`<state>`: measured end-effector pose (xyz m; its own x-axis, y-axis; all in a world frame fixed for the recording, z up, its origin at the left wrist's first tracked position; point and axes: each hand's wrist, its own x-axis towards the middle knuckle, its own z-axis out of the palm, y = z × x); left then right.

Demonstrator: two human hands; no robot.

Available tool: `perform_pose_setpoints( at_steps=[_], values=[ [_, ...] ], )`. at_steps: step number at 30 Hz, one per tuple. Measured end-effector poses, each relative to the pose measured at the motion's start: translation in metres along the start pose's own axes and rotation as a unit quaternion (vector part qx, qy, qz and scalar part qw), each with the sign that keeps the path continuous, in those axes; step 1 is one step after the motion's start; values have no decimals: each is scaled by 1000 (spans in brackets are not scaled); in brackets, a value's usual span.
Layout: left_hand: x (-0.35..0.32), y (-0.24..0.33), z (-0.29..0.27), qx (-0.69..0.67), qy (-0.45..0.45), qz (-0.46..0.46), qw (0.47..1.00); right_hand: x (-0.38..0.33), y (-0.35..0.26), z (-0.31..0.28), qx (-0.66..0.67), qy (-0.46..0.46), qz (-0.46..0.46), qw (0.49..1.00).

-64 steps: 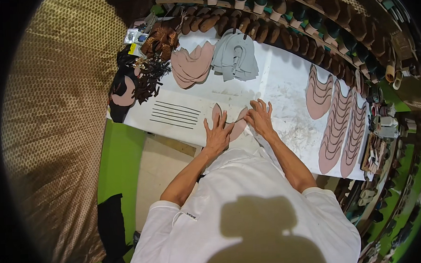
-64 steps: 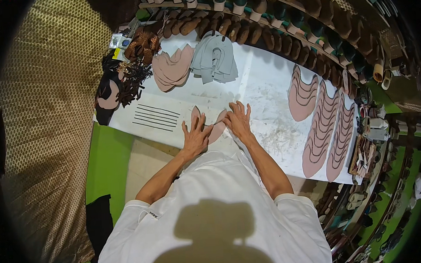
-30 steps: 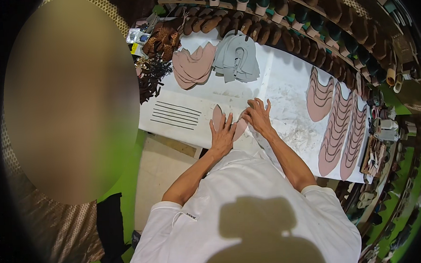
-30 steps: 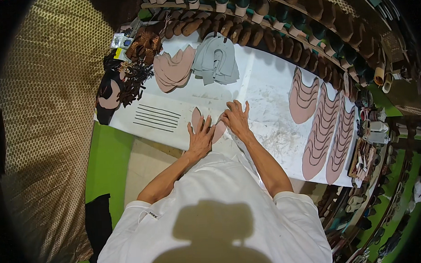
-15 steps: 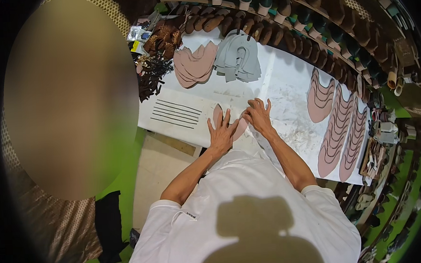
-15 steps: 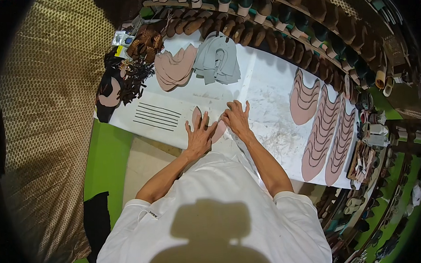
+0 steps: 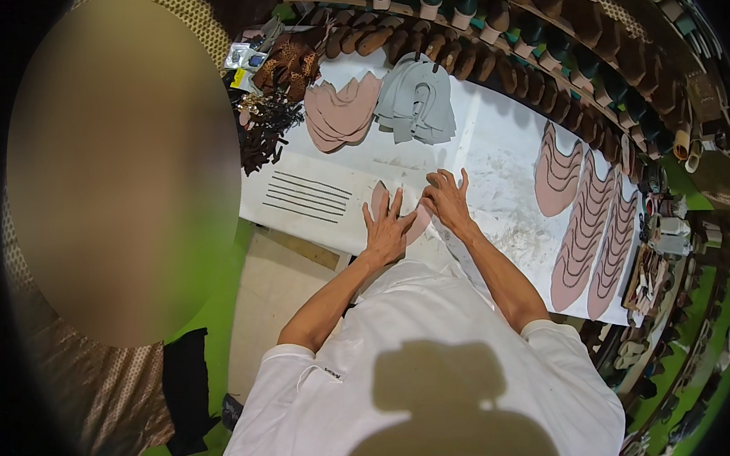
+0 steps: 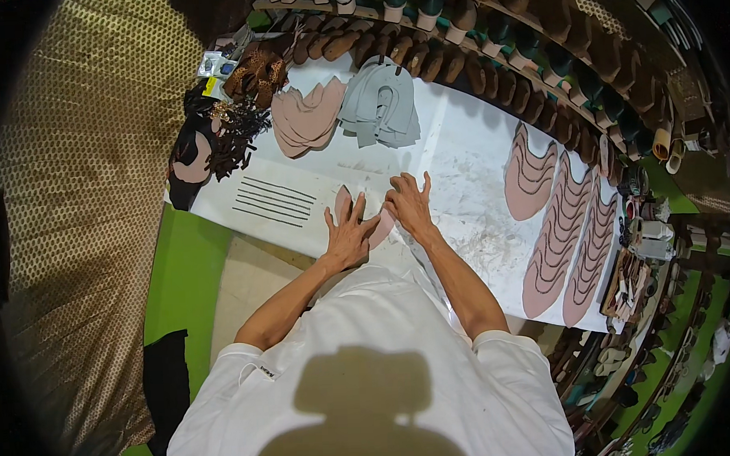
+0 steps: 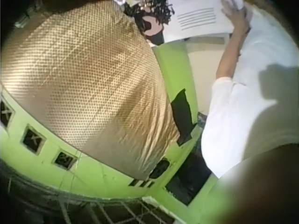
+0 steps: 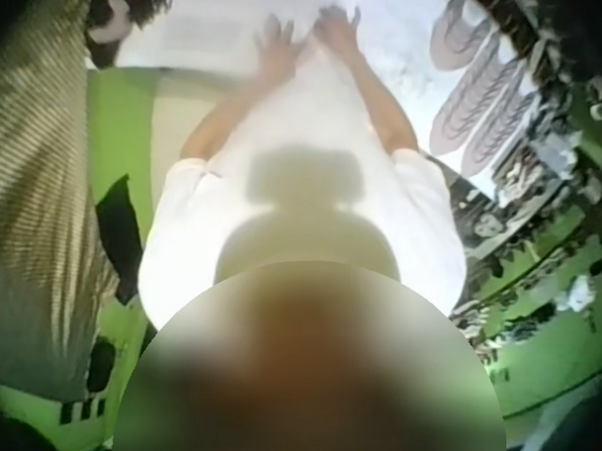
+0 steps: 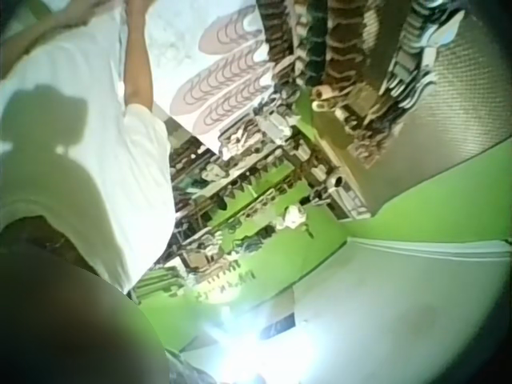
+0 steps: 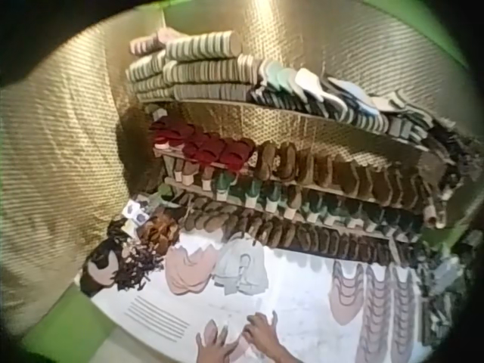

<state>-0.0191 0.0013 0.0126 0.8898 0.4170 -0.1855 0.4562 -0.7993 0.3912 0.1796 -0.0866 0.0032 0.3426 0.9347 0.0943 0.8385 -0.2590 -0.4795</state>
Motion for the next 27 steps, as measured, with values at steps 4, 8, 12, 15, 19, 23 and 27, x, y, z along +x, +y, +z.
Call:
perform_pose_setpoints(
  at_steps=[4, 8, 12, 15, 19, 23, 27],
  values=[
    [1, 3, -7, -3, 2, 2, 1000, 0, 2, 3, -4, 5, 0, 1000],
    [3, 3, -10, 2, -9, 5, 1000, -1, 2, 4, -4, 8, 4, 1000],
    [5, 4, -7, 4, -17, 3, 1000, -1, 1, 5, -3, 9, 6, 1000],
    [5, 3, -6, 5, -18, 4, 1000, -1, 1, 7, -6, 7, 7, 1000],
    [5, 5, -8, -3, -27, -4, 1000, 0, 1, 6, -4, 7, 12, 1000],
    [9, 7, -16, -3, -20, 0, 1000, 0, 1, 7, -8, 11, 15, 1000],
    [13, 8, -17, 8, -36, 4, 999, 0, -1, 1, -26, 9, 18, 999]
  ],
)
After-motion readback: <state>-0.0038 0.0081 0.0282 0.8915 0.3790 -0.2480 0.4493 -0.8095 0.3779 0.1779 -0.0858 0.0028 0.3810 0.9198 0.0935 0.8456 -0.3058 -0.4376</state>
